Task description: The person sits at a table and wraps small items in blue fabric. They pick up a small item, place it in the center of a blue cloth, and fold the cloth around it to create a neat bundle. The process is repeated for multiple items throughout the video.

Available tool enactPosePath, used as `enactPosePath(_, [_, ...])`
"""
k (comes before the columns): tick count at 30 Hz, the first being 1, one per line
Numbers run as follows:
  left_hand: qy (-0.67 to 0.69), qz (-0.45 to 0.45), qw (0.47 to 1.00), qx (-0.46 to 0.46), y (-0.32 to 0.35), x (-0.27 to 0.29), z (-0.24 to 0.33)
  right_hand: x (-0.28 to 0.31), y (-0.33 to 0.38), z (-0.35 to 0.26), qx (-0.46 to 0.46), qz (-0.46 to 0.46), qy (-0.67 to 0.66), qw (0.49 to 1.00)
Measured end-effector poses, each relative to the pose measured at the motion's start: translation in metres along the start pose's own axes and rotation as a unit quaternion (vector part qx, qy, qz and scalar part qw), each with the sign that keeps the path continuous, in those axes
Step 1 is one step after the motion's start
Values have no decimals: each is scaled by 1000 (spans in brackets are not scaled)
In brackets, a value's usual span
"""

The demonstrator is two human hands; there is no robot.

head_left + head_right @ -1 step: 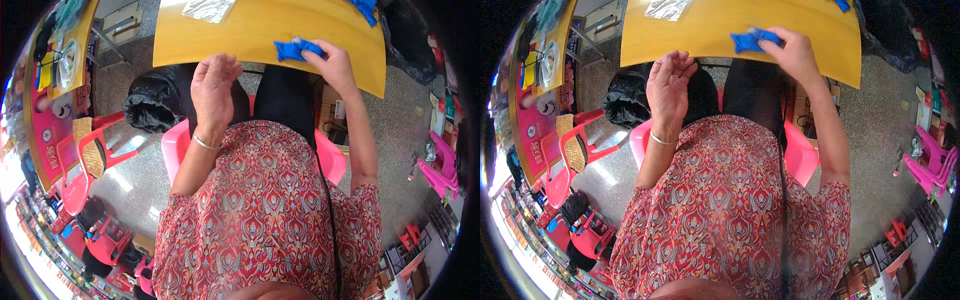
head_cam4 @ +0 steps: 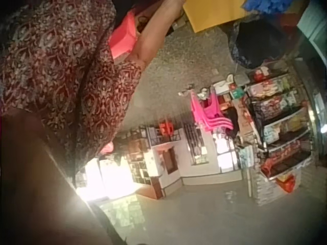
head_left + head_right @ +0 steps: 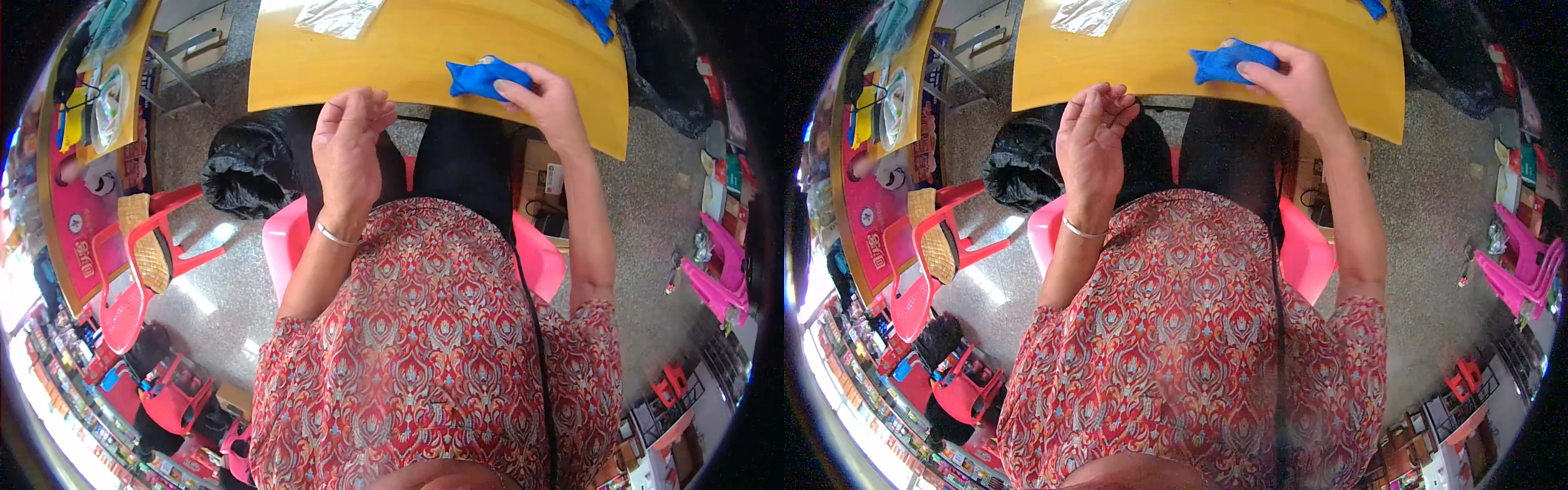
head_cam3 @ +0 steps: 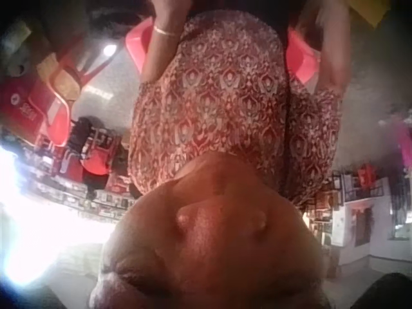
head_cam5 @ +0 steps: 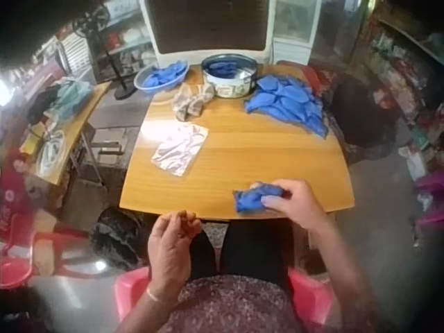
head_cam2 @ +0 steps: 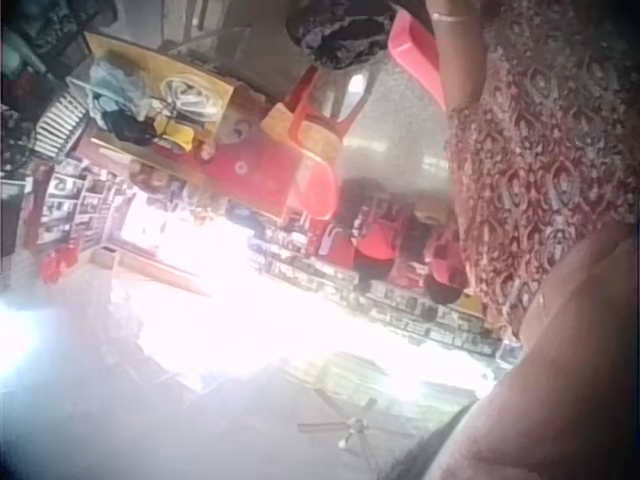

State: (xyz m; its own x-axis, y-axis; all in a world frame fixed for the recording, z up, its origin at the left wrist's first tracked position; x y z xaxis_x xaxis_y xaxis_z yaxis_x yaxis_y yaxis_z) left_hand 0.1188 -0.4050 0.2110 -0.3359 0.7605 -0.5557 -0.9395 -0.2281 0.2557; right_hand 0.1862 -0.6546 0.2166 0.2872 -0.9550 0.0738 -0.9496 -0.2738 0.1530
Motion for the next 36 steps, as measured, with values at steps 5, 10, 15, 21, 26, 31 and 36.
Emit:
enactPosePath(5, [-161,-69,979,-100,1,-20,-4,-3,-12,4,38,-43,158,986])
enactPosePath(10, [-201,-181,962,-41,-3,-38,1,-26,13,-5,61,-54,-44,996])
enactPosePath(15, [-71,-119,990,-29,9,-38,-2,-46,26,-25,108,-21,46,993])
enactPosePath(21, [-155,-118,975,-106,16,-44,17,-58,21,-48,387,-27,240,890])
enactPosePath(26, [-190,-91,962,-172,16,-42,20,-61,22,-54,346,-55,282,893])
enactPosePath(31, [-144,-100,968,-177,17,-35,16,-63,22,-62,321,-95,324,885])
enactPosePath(36, [49,-87,994,-33,28,-51,13,-60,19,-59,316,-96,228,916])
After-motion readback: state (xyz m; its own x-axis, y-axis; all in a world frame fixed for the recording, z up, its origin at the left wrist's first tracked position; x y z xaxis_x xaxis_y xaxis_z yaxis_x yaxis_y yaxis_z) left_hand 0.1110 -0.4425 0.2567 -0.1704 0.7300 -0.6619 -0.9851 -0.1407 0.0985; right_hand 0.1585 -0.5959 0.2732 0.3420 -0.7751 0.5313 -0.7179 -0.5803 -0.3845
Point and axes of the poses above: each hand's wrist, its own y-axis away from the middle knuckle, its own x-axis out of the back of the hand, z = x × y, the point moved 1 cm from there along -y, towards the middle knuckle, and after that the axes turned 1 degree about -z, right-handed, at the moved point
